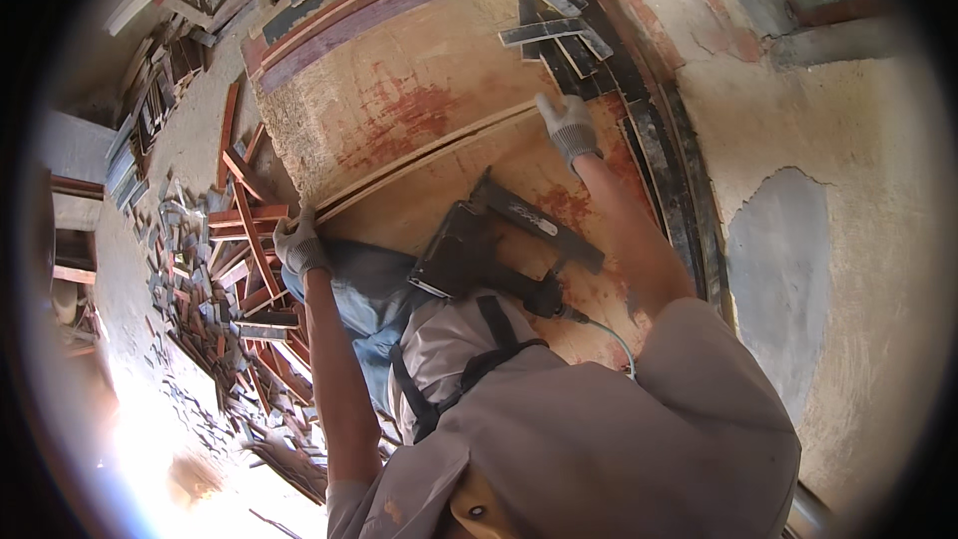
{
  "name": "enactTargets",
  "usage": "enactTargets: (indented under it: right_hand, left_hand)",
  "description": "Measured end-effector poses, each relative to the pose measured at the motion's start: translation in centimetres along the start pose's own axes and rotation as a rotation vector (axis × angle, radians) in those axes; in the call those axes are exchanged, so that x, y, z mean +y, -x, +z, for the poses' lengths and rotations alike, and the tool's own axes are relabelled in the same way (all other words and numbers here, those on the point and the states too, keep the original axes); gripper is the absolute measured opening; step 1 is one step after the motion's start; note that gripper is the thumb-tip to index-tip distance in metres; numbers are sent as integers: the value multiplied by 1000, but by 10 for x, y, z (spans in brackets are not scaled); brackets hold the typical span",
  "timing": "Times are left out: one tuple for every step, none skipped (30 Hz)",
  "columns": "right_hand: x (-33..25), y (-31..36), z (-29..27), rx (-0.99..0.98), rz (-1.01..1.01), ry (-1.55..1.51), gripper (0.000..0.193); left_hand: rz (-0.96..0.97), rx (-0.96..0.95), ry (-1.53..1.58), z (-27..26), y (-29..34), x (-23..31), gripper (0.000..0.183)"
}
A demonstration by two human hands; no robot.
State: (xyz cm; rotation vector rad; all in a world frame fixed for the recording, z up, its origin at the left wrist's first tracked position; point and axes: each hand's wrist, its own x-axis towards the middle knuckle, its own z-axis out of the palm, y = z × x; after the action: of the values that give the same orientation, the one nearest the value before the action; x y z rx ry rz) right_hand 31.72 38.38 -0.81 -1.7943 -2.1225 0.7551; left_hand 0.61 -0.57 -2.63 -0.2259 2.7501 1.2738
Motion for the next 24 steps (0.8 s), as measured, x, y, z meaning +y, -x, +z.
enactTargets:
  right_hand:
    - [-1,-2,2,-101,80,-234,51]
    - [-2,-5,3,-235,184,-466,48]
    - [-4,-6,3,-377,287,-694,46]
    - [-5,-4,2,-388,341,-732,43]
    - [-5,-4,-2,-397,391,-768,40]
    - [-4,-2,-7,-408,397,-822,37]
    - [-1,3,-11,-429,419,-812,36]
    - [4,10,-16,-453,396,-824,35]
    - [8,17,-19,-456,425,-805,34]
    - [12,23,-20,-463,361,-877,34]
    - [15,29,-21,-449,349,-918,33]
    - [18,33,-21,-409,381,-927,33]
    - [19,35,-21,-433,358,-963,32]
    - [20,37,-21,-432,384,-965,31]
    - [21,37,-22,-452,368,-998,31]
    - [21,37,-25,-441,368,-981,32]
    - [22,35,-29,-453,324,-993,33]
    - [22,32,-34,-459,305,-981,34]
    - [22,29,-39,-448,261,-971,34]
    - [23,24,-46,-429,244,-938,34]
    - [23,20,-52,-410,226,-903,35]
    - [22,15,-55,-379,239,-918,34]
    - [21,10,-57,-347,252,-933,34]
    - [19,6,-58,-297,284,-935,34]
  left_hand:
    - [-6,41,-67,-2,-2,2,76]
    - [-38,21,-24,-3,-1,5,77]
    - [-21,15,-22,-6,-1,7,76]
    - [-33,10,-31,-8,1,10,75]
    - [-47,4,-36,-10,3,12,74]
    - [-53,18,-75,-11,5,15,70]
    - [-51,32,-42,-12,8,17,68]
    - [-79,32,-19,-12,11,18,65]
    - [-105,30,3,-12,13,18,63]
    - [-112,43,41,-11,14,18,57]
    - [-118,54,77,-11,15,16,52]
    - [-106,73,123,-9,14,13,47]
    - [-95,62,174,-8,12,11,41]
    - [-71,57,231,-7,10,8,36]
    - [-94,41,282,-6,7,5,32]
    - [-128,48,246,-6,4,3,26]
    - [-90,37,242,-6,2,2,26]
    - [-107,26,242,-7,1,1,26]
    - [-170,13,230,-9,0,2,26]
    - [-128,14,257,-10,1,2,24]
    - [-130,12,273,-12,1,4,22]
    - [-119,0,296,-14,2,5,20]
    - [-148,11,295,-16,4,6,19]
    - [-162,13,302,-17,4,7,17]
